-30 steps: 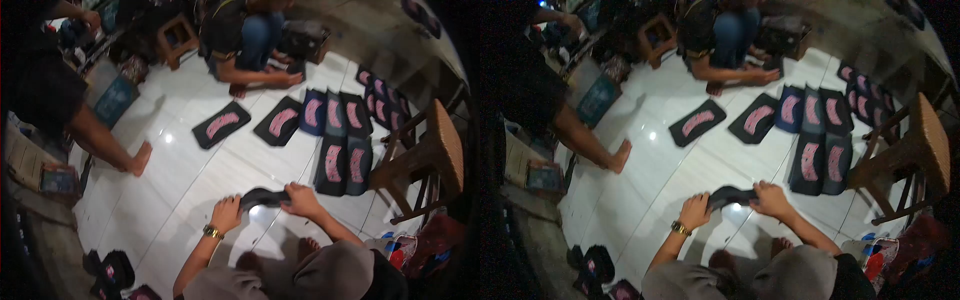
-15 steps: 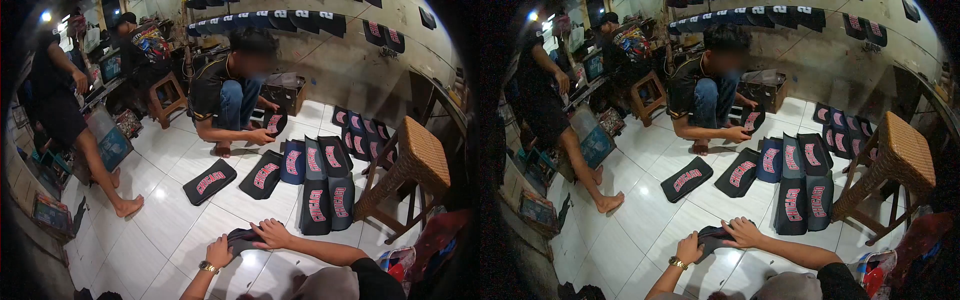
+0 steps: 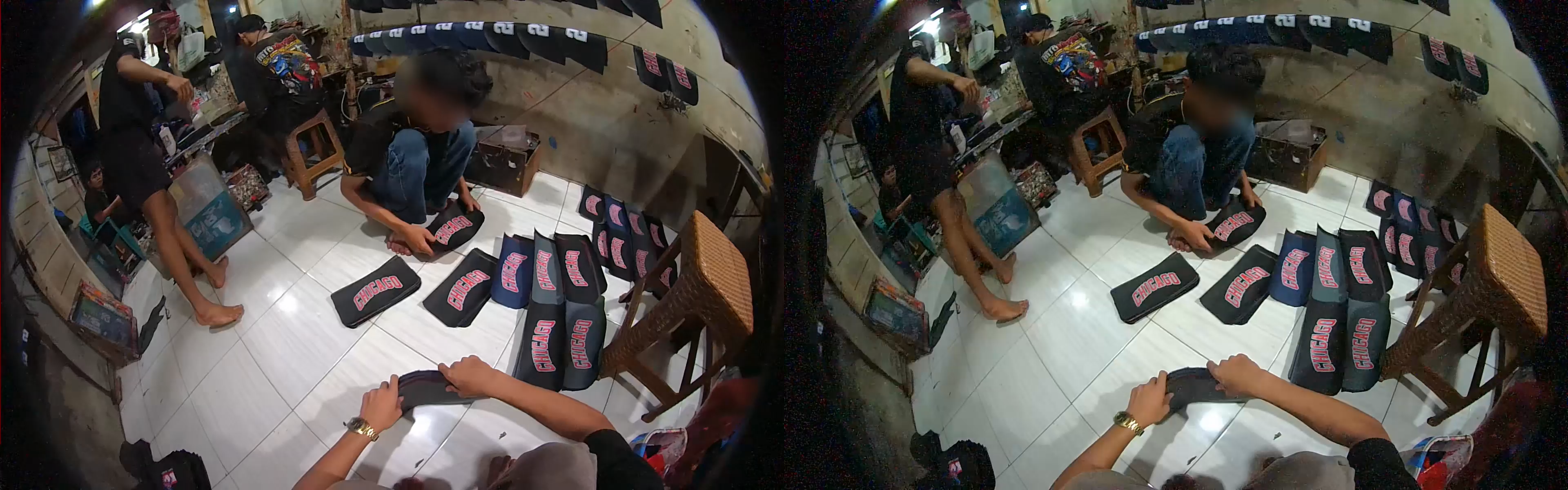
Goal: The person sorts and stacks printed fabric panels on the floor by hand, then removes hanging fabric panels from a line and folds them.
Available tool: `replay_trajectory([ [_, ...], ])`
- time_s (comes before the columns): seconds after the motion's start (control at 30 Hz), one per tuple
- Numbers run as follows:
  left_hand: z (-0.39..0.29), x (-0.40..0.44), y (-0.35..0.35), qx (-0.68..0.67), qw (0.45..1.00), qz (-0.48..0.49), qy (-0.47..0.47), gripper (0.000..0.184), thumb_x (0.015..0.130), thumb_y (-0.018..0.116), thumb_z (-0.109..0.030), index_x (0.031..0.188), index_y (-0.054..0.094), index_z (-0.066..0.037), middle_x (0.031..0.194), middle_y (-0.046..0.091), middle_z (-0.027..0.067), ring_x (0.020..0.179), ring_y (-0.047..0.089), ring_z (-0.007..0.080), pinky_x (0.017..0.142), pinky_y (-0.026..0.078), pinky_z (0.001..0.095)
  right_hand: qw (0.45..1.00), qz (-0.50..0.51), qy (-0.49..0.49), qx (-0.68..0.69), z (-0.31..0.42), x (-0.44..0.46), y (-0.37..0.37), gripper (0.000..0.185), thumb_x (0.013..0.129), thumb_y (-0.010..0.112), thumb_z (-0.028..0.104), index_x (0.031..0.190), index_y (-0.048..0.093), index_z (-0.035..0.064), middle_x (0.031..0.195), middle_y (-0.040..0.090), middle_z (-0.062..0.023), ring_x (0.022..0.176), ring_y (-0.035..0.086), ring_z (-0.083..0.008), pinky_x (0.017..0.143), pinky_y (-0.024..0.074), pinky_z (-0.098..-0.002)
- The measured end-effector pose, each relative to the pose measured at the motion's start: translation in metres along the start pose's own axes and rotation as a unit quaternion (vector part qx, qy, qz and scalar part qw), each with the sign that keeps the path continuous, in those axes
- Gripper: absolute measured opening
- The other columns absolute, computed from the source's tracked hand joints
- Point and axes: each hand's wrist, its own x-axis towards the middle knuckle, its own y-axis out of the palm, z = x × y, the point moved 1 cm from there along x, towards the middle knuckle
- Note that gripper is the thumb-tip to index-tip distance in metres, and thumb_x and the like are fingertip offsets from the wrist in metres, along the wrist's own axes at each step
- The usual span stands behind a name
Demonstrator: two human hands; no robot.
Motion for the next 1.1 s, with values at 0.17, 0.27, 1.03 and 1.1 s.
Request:
replay_trajectory([
  [0.17, -0.024, -0.011, -0.02, -0.038, 0.997, -0.012, -0.059, 0.041, 0.082, 0.065, -0.02, 0.111, 0.043, 0.0, 0.089, 0.062, 0.024, 0.075, 0.064, 0.0457, 0.07, 0.051, 0.055, 0.996, -0.062, 0.062, 0.001, 0.033, -0.018, -0.006, 0.048, 0.083, 0.064, 0.029, 0.12, 0.054, -0.0004, 0.084, 0.068, -0.0187, 0.075, 0.069, -0.034, 0.056, 0.0531, -0.0448],
  [0.27, -0.025, -0.02, 0.002, 0.058, 0.993, -0.099, -0.042, 0.039, 0.085, 0.063, -0.024, 0.11, 0.043, 0.0, 0.101, 0.058, 0.0251, 0.082, 0.063, 0.0432, 0.07, 0.052, 0.0544, 0.973, -0.217, 0.05, -0.064, 0.036, -0.031, 0.032, 0.064, 0.086, 0.056, 0.017, 0.145, 0.036, 0.0001, 0.086, 0.066, -0.0141, 0.064, 0.066, -0.0289, 0.054, 0.0525, -0.0419],
  [1.03, -0.021, -0.029, 0.012, -0.026, 0.999, 0.036, -0.024, 0.035, 0.09, 0.057, -0.023, 0.108, 0.044, 0.004, 0.082, 0.064, 0.0247, 0.07, 0.065, 0.0435, 0.064, 0.052, 0.0534, 0.974, -0.206, -0.043, -0.081, 0.017, -0.054, 0.021, 0.087, 0.079, 0.061, 0.014, 0.155, 0.019, 0.018, 0.094, 0.061, -0.0173, 0.075, 0.065, -0.0301, 0.064, 0.0531, -0.0412],
  [1.1, -0.018, -0.032, 0.017, -0.03, 0.998, 0.057, -0.021, 0.037, 0.092, 0.056, -0.024, 0.112, 0.044, 0.005, 0.082, 0.065, 0.0244, 0.071, 0.066, 0.0434, 0.064, 0.051, 0.0536, 0.996, -0.067, -0.028, -0.05, 0.018, -0.053, 0.014, 0.085, 0.079, 0.06, 0.013, 0.154, 0.021, 0.0181, 0.091, 0.059, -0.0168, 0.077, 0.064, -0.03, 0.065, 0.0524, -0.04],
])
